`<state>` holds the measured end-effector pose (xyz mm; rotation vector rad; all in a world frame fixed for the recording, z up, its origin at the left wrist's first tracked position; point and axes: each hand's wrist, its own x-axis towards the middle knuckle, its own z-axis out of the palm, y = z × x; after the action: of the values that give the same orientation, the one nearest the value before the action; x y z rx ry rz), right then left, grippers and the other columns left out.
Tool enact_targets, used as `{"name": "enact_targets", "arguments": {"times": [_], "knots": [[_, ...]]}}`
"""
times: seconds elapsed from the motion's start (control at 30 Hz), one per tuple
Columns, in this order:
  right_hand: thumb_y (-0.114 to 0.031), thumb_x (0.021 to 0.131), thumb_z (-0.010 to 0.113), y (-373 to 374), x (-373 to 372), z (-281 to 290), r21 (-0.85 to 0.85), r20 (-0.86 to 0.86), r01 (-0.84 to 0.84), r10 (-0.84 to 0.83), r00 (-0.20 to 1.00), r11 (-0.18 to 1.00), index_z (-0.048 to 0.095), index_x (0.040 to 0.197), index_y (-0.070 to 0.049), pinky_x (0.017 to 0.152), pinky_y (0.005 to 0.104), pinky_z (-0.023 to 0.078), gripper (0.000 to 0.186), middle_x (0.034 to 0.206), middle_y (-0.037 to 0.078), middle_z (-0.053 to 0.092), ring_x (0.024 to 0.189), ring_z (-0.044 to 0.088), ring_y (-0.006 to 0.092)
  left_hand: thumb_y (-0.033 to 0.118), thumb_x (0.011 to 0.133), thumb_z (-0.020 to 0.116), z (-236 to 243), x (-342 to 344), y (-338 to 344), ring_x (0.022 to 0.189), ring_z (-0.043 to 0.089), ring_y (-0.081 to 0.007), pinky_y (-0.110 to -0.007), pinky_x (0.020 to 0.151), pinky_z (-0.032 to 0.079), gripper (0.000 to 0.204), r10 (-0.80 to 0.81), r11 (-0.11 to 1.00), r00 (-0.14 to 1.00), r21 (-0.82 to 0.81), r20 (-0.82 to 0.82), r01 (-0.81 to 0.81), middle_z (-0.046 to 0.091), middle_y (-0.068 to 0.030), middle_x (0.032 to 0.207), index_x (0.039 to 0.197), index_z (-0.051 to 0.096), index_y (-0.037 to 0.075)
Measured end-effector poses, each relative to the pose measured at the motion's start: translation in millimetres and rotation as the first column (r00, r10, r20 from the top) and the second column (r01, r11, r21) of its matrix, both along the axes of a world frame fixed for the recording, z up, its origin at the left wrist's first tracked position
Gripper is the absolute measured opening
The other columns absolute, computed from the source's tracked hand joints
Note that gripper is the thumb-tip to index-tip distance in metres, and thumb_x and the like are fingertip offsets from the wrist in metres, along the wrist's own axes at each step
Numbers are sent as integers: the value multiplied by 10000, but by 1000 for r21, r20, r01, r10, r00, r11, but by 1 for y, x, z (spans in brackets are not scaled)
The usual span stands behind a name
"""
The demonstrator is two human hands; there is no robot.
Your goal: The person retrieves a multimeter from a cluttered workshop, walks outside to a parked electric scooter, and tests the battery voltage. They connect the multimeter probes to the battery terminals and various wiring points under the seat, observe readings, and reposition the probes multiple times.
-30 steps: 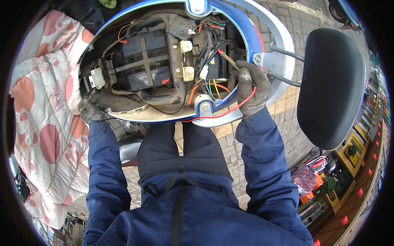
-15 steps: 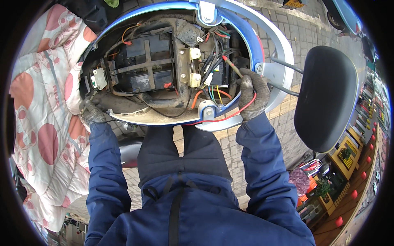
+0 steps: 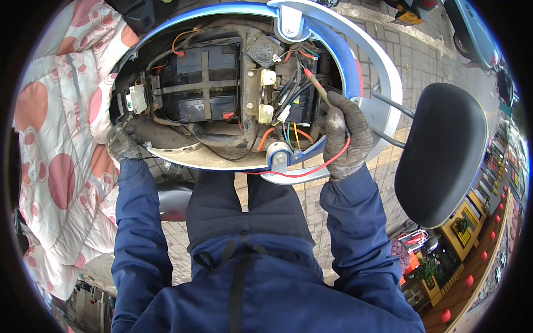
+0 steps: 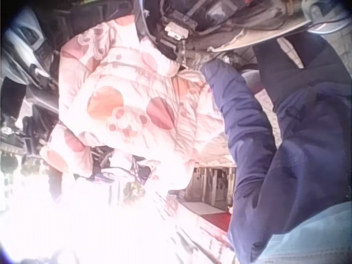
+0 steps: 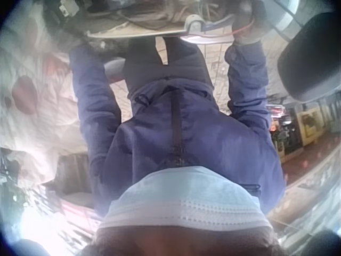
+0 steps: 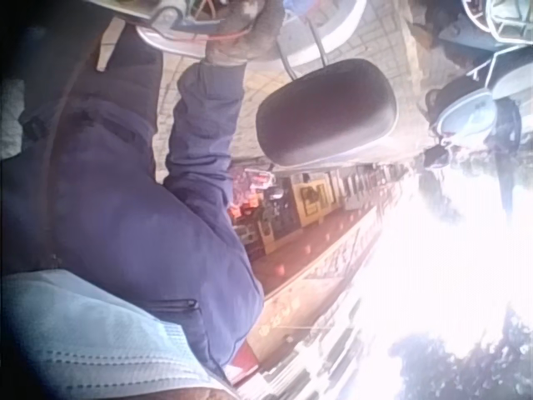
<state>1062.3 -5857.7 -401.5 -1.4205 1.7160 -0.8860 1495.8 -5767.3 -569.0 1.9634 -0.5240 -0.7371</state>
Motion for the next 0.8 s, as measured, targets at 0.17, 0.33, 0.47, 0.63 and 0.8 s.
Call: {"name": "enact_targets", "arguments": {"times": [0.17,0.33,0.47,0.63,0.8], "knots": [[-197,945,565,-7,17,-4,64,-48,-9,12,999,998,598,1126,37,630,251,502,298,905,116,653,676,606,115,251,989,406,0,1,-1,433,437,-76,-230,399,379,322,7,1000,1000,27,4,-7,593,-60,705,1107,548,-13],[-167,950,551,-7,18,-10,57,-32,-9,11,999,998,584,1132,41,631,249,507,279,907,113,652,680,606,112,235,988,412,-4,4,2,455,451,-77,-228,407,375,309,-40,993,993,111,115,27,604,-63,717,1105,547,-17],[-160,959,534,-4,14,-14,23,-17,11,-11,1000,1000,572,1162,42,623,251,511,289,913,119,654,698,610,117,237,989,420,-13,11,4,454,452,-83,-234,411,388,295,-106,994,990,45,91,102,606,-66,718,1107,548,-1],[-173,965,526,1,14,-18,37,66,82,-84,994,996,558,1198,32,619,250,512,312,932,132,654,711,616,120,264,991,436,-25,17,8,456,459,-88,-240,412,397,307,-107,993,974,71,202,95,604,-64,707,1075,580,6],[-207,972,521,-6,15,-20,121,-15,69,-68,998,990,554,1212,12,643,253,523,327,944,112,655,738,631,124,333,992,424,-26,17,5,466,485,-98,-242,420,404,363,-49,995,988,93,150,36,613,-87,695,1089,566,12]]}}
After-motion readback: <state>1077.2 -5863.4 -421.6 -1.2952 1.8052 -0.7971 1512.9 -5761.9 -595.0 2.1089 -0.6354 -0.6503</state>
